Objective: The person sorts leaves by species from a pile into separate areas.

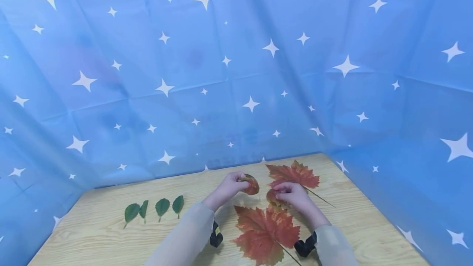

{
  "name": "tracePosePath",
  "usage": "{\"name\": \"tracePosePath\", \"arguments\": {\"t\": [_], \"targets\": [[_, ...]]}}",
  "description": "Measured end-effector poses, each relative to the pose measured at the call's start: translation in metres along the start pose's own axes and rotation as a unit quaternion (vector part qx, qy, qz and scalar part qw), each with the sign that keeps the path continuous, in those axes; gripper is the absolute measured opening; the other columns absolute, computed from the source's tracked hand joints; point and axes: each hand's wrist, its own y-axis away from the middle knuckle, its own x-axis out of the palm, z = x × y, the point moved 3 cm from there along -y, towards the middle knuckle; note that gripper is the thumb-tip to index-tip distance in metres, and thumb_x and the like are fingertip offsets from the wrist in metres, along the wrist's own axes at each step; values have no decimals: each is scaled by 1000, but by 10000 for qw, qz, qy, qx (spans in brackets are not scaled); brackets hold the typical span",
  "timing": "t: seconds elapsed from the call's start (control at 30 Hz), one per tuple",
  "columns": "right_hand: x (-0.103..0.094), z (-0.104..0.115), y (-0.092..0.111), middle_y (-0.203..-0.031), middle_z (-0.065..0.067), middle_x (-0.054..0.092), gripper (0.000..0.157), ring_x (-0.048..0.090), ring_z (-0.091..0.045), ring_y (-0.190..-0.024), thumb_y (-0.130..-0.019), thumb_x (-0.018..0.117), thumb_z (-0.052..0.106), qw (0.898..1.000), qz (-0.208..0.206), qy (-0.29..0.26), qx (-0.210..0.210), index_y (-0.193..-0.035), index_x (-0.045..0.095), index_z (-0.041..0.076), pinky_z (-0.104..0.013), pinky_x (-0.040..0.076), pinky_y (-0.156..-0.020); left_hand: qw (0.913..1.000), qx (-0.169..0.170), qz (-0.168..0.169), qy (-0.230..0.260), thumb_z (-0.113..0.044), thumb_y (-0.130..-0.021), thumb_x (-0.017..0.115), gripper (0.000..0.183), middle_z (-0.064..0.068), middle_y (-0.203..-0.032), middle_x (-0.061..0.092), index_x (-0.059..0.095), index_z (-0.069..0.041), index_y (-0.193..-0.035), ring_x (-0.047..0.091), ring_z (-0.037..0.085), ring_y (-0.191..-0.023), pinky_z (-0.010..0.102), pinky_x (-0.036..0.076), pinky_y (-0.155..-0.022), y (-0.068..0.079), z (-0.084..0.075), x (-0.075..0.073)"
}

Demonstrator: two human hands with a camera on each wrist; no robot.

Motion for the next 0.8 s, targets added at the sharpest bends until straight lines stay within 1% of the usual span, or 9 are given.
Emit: {"name": "tracePosePath", "arguments": {"t": [0.1,0.17,0.23,0.3,0.37,0.47,0.57,0.7,0.8], "targets": [[0,-2,0,-86,-12,64,32,55,-21,-64,-94,64,10,9999,104,-42,-80,-120,63,-7,-35,49,-53,9999,-23,-49,120,-8,-88,66,17,-3,-61,45,55,-10,-75,43,17,-62,41,49,-72,0,2,1],[0,-2,-1,-88,-14,65,33,57,-22,-66,-94,64,9,9998,133,-138,-65,-123,61,-7,-35,50,-55,9997,-42,-70,215,-8,-89,67,15,-2,-61,49,58,-9,-77,49,17,-63,48,51,-77,-1,5,1],[0,-2,-1,-94,-16,65,35,59,-22,-72,-94,63,8,9996,149,-219,-41,-125,59,-8,-35,51,-59,9996,-68,-73,253,-8,-89,67,12,-2,-62,54,60,-8,-79,54,14,-64,51,52,-79,-1,7,1],[0,-2,-1,-100,-17,65,37,60,-22,-78,-94,63,8,9995,138,-299,-3,-127,58,-7,-35,52,-63,9995,-87,-46,305,-8,-89,68,7,-2,-65,59,63,-5,-84,58,12,-64,50,52,-79,-1,9,1],[0,-2,-1,-105,-19,63,38,60,-23,-82,-94,63,8,9993,156,-333,-15,-129,57,-7,-35,53,-66,9994,-91,-8,329,-8,-90,68,5,-1,-71,65,66,-4,-92,61,11,-66,48,53,-78,-1,11,-1],[0,-2,-1,-105,-19,63,36,60,-23,-81,-94,63,7,9995,155,-283,-63,-127,58,-6,-34,53,-66,9994,-33,20,330,-11,-91,68,21,3,-83,69,66,-5,-111,65,13,-73,45,54,-77,-1,11,-4],[1,-2,0,-100,-18,64,35,60,-24,-78,-94,63,7,9995,203,-224,-131,-126,59,-7,-34,52,-64,9993,-20,-28,376,-12,-92,68,33,6,-90,69,59,-8,-124,67,15,-78,43,55,-77,0,8,-9],[1,-3,-1,-93,-14,63,34,59,-24,-75,-94,63,7,9995,226,-169,-134,-124,60,-7,-34,52,-62,9985,-42,-102,529,-11,-92,68,36,10,-89,70,55,-7,-125,68,18,-77,43,56,-74,4,5,-15],[2,-3,-1,-90,-12,63,33,58,-23,-73,-94,63,7,9997,197,-127,-93,-124,61,-6,-34,51,-61,9986,-13,-74,528,-11,-92,67,34,10,-88,70,55,-5,-123,68,19,-76,43,56,-71,7,4,-19]]}}
